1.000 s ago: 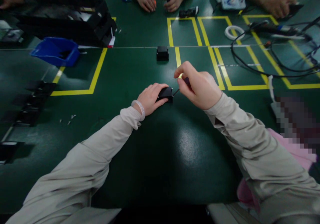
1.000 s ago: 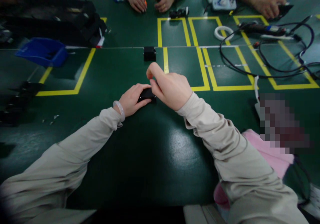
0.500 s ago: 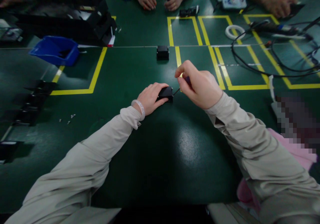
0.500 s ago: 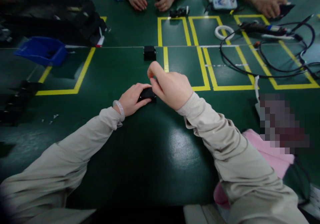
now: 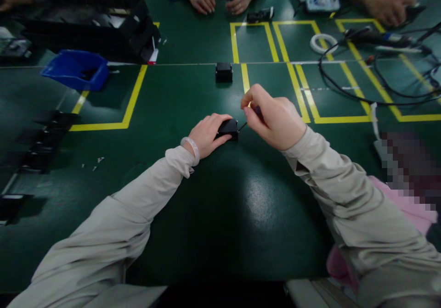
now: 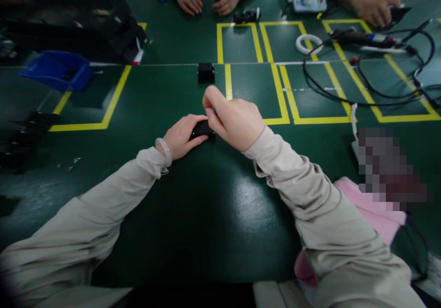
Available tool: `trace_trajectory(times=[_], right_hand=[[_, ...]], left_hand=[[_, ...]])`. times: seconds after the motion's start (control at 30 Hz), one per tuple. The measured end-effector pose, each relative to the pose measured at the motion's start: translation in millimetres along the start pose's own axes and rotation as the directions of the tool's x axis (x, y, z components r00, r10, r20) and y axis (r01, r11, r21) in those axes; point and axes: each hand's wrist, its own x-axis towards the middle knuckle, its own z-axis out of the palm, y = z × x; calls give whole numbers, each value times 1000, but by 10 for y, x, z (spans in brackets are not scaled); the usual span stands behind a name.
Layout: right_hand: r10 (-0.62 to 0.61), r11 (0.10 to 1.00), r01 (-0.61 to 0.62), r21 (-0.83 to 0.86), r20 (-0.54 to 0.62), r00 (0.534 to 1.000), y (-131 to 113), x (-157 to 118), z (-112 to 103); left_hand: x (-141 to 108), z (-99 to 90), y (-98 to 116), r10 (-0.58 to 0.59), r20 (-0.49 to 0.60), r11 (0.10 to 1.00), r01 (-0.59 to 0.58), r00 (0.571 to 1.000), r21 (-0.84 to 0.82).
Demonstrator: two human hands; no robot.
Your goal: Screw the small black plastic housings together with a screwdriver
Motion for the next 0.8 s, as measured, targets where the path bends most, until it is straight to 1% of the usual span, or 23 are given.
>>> trace_trajectory(times=[0.33,0.8], right_hand=[[-7,999,6,-33,-25,1000,15,-3,14],[-3,999,2,-39,-14,1000,8,-2,0]], left_hand=[[0,17,-25,4,-2,1000,-4,1000,3],[-1,13,-22,-2,4,1000,2,1000,-1]])
